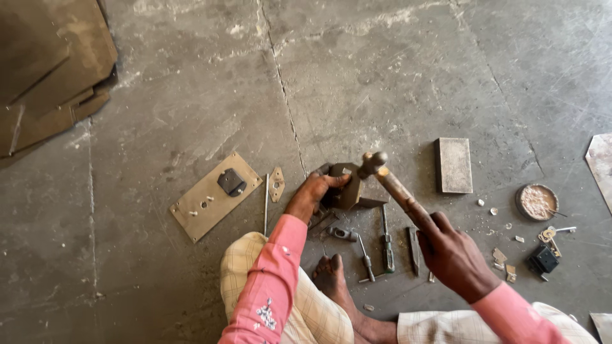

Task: The person sits on the floor and assembles a metal lock mechanism. They use a hammer to tap small metal pins into a lock body placed on a wooden block, then insert the assembled lock into a metal plate and test the key. The person repeats this process for multiple units.

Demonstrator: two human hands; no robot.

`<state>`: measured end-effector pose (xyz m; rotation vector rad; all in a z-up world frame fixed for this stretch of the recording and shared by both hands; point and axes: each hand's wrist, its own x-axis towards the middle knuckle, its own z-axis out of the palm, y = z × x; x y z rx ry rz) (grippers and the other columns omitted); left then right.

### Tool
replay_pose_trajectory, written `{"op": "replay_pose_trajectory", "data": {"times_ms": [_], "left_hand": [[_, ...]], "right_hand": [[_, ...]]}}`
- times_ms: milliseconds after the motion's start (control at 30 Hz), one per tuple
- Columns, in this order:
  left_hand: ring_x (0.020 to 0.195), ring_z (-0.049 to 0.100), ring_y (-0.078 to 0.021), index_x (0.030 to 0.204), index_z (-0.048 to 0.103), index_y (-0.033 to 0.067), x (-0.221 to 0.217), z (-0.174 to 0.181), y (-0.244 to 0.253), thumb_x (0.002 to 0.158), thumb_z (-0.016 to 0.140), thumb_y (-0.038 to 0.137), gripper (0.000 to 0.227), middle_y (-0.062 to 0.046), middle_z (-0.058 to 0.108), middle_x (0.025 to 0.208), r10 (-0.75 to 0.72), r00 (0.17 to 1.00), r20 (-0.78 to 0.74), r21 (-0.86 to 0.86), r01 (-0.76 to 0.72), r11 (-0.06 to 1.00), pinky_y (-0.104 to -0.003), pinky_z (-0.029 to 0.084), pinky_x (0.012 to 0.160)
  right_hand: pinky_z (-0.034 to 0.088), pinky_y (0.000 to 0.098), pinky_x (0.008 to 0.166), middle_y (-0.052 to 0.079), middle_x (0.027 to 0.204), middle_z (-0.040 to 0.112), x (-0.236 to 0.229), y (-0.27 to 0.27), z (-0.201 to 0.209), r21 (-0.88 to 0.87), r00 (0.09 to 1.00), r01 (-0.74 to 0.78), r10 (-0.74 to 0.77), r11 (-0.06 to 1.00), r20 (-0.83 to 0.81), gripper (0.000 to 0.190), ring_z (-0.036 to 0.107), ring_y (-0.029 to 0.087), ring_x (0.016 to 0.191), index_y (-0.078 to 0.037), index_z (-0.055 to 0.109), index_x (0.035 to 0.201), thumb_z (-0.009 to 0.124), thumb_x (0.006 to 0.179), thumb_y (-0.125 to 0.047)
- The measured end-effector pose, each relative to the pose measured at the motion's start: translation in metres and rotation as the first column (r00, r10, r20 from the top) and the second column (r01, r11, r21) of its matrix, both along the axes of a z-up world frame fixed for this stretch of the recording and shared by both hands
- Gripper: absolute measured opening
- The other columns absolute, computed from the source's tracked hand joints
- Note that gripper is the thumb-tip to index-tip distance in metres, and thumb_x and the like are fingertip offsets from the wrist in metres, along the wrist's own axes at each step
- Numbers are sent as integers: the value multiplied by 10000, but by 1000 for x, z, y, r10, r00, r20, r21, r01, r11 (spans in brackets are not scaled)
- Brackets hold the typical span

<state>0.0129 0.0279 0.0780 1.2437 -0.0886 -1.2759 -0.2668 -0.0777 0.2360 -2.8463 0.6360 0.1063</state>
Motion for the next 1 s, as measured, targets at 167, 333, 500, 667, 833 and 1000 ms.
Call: {"op": "replay_pose_trajectory", "data": {"times_ms": [167,333,500,667,833,1000], "left_hand": [[856,727,-205,1206,695,84,1,-6,-5,757,864,210,496,-80,761,1036,11,1000,-18,-18,-12,1000,-396,605,735],[786,712,-234,1154,735,19,4,-12,-9,793,868,248,447,-105,758,947,2,1000,7,66,-3,998,-399,591,704],[740,725,-228,1052,747,21,-2,-23,-10,772,854,304,412,-84,776,875,-4,999,-35,92,7,996,-386,586,683],[678,659,-193,1023,748,56,13,-14,-20,803,848,276,327,-67,718,830,19,999,47,39,-21,999,-377,550,624],[653,678,-200,980,750,14,-8,-35,-7,825,830,287,324,-64,721,803,16,995,-99,40,-12,999,-371,583,604],[680,689,-188,1016,770,9,19,-18,-32,816,845,282,346,-61,752,857,25,1000,0,48,-25,999,-368,578,620]], "right_hand": [[493,371,503,132,1026,603,-3,-6,3,21,827,-96,68,995,557,626,599,241,647,-121,390,1562,583,967,-158],[494,383,368,143,981,629,-6,-1,6,109,986,-45,26,993,165,691,572,236,430,-172,416,1547,630,892,-124],[461,421,428,122,934,604,-13,3,1,65,927,-70,41,995,373,631,568,271,507,-171,425,1522,622,923,-132],[480,415,405,118,898,614,-4,-4,8,132,975,-85,56,988,214,729,567,272,446,-184,406,1562,654,877,-144],[477,420,446,129,913,595,-20,6,-1,86,935,-120,83,989,345,635,589,310,548,-139,422,1513,614,911,-86],[487,418,407,114,943,609,-10,-9,1,108,957,-65,31,992,290,683,590,299,472,-168,439,1528,650,881,-111]]}}
